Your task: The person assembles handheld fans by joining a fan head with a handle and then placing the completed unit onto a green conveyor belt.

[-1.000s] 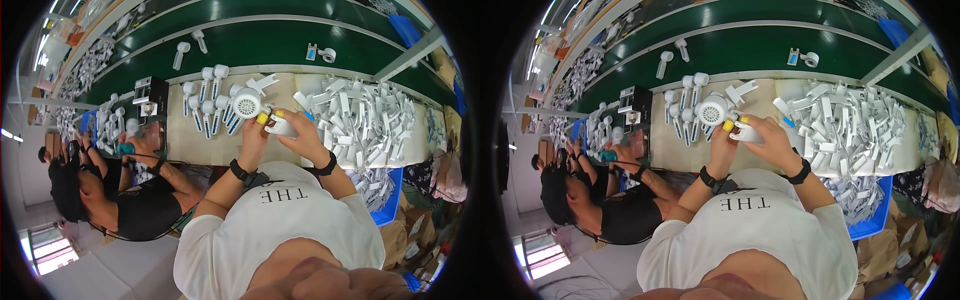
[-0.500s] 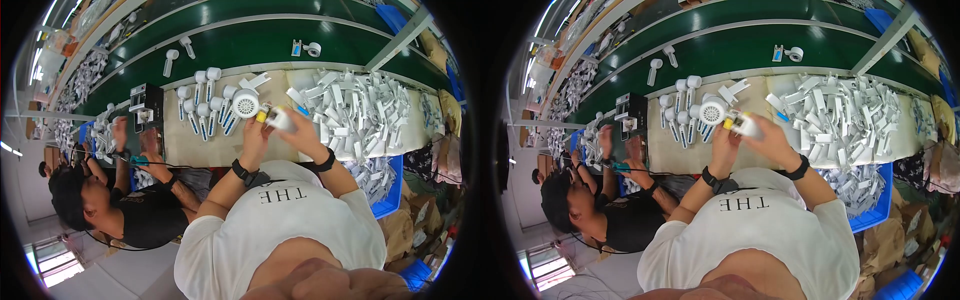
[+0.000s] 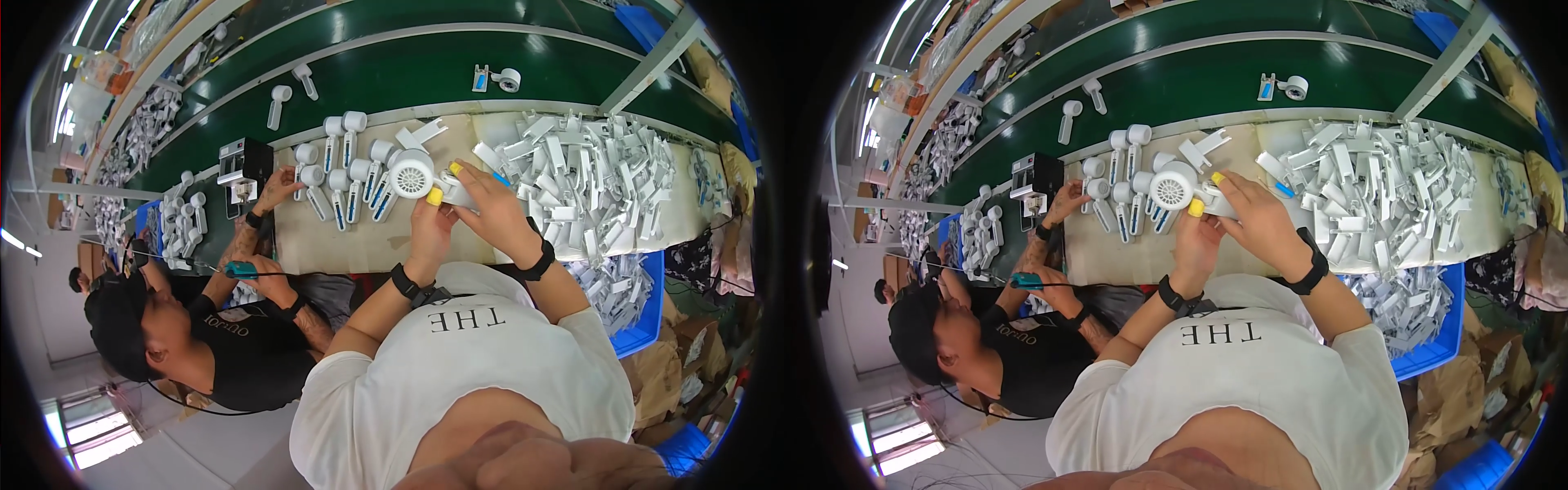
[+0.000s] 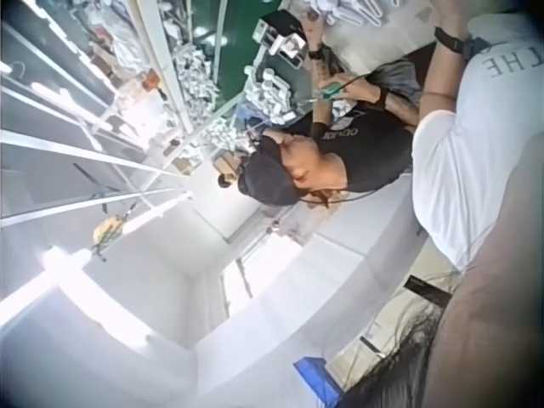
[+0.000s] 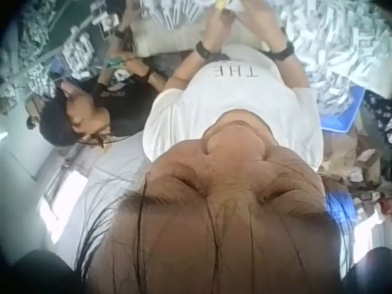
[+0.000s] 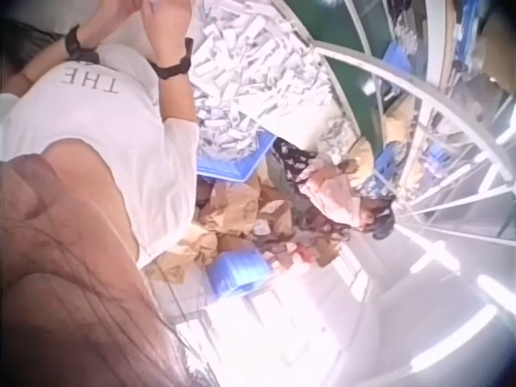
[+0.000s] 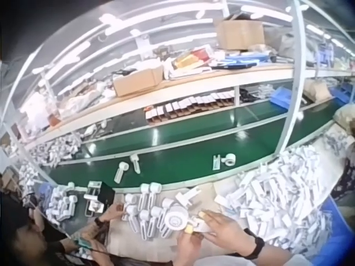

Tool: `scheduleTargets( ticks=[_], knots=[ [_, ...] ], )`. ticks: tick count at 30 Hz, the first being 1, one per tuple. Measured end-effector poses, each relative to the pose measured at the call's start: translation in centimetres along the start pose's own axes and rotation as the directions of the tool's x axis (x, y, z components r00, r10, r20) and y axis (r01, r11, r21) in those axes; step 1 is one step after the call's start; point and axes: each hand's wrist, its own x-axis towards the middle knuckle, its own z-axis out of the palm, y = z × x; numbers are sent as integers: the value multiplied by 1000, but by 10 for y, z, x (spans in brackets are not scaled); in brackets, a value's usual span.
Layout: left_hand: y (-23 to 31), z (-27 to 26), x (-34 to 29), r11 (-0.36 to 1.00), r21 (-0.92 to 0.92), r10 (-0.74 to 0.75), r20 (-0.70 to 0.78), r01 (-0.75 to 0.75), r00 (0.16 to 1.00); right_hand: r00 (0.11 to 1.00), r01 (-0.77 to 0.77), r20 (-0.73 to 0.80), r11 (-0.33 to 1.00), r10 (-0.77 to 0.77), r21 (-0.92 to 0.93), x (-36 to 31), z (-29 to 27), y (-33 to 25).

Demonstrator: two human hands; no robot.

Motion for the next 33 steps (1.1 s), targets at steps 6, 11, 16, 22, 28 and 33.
scheduleTargets(
  ticks=[6, 11, 16, 22, 28, 33],
  knots=[
    [-9, 0, 4, 980, 57, 194, -49, -191, 980, 999, -2, 42, 1000, 2, -5, 2, 9, -4],
    [13, 10, 17, 948, 99, 297, 61, -302, 953, 973, -229, 93, 906, 210, 357, 2, 6, 3],
    [21, 17, 20, 934, 138, 328, 24, -328, 944, 826, -556, 456, 346, 332, 756, -14, 19, 36],
    [29, 24, 30, 979, -17, 202, 33, -202, 979, 896, -438, 283, 570, 344, 695, 0, 4, 27],
    [37, 16, 52, 992, 52, 120, -37, -118, 992, 970, -232, 60, 832, 234, 504, 9, 33, 45],
    [51, -70, 96, 540, 840, 184, -58, -52, 981, 697, -709, 598, 502, 395, 495, 13, 87, 94]
  ],
)
